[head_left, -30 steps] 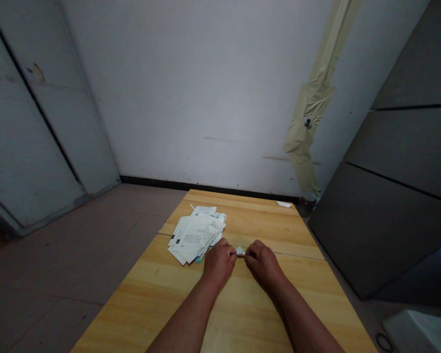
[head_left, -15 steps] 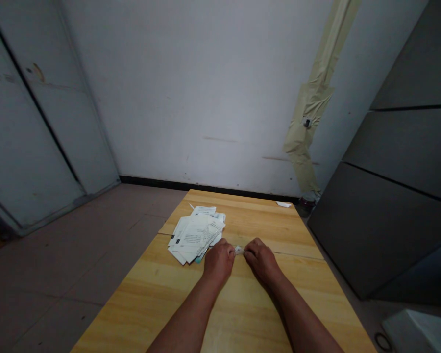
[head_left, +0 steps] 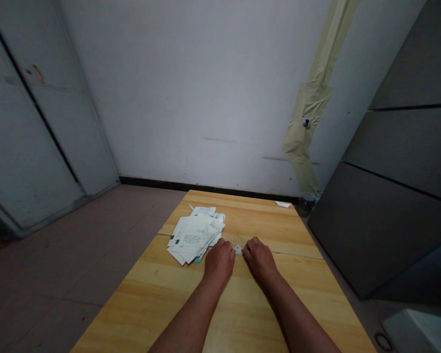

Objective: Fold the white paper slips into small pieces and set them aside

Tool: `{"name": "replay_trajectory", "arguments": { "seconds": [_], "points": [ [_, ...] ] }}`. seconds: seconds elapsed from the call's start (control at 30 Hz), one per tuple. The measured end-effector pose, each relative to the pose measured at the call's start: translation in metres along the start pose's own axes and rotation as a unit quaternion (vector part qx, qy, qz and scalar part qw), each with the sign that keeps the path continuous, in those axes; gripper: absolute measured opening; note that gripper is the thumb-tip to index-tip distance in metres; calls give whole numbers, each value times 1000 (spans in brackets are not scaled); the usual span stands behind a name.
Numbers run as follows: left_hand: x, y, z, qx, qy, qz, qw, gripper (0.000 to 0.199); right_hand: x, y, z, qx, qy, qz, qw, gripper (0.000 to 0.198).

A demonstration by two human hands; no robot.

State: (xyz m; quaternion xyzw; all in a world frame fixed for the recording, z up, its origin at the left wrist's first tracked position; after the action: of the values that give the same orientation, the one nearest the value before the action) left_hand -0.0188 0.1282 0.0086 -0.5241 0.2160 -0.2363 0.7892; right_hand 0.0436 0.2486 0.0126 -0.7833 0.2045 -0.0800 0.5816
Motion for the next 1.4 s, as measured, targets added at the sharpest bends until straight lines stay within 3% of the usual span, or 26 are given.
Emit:
{"name": "replay_trajectory", "arguments": {
  "seconds": [0.9, 1.4],
  "points": [
    [1, 2, 9, -51, -34, -21, 998, 20, -1, 4, 0, -16, 58, 3, 998, 13],
    [4, 1, 11, -22, 34, -8, 999, 30, -7, 6, 12, -136, 81, 16, 987, 20]
  ]
}}
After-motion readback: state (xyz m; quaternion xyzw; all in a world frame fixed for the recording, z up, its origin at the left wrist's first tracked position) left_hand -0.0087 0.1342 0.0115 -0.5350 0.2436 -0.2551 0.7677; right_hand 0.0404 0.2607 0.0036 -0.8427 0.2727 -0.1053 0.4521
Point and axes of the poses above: each hand's wrist, its own x-axis away from the middle knuckle, its own y-axis out of the palm, z = x × y, the point moved 5 cm from there along -x, towards the middle knuckle, and after that the axes turned 4 degrees about y, right-handed, at the moved point
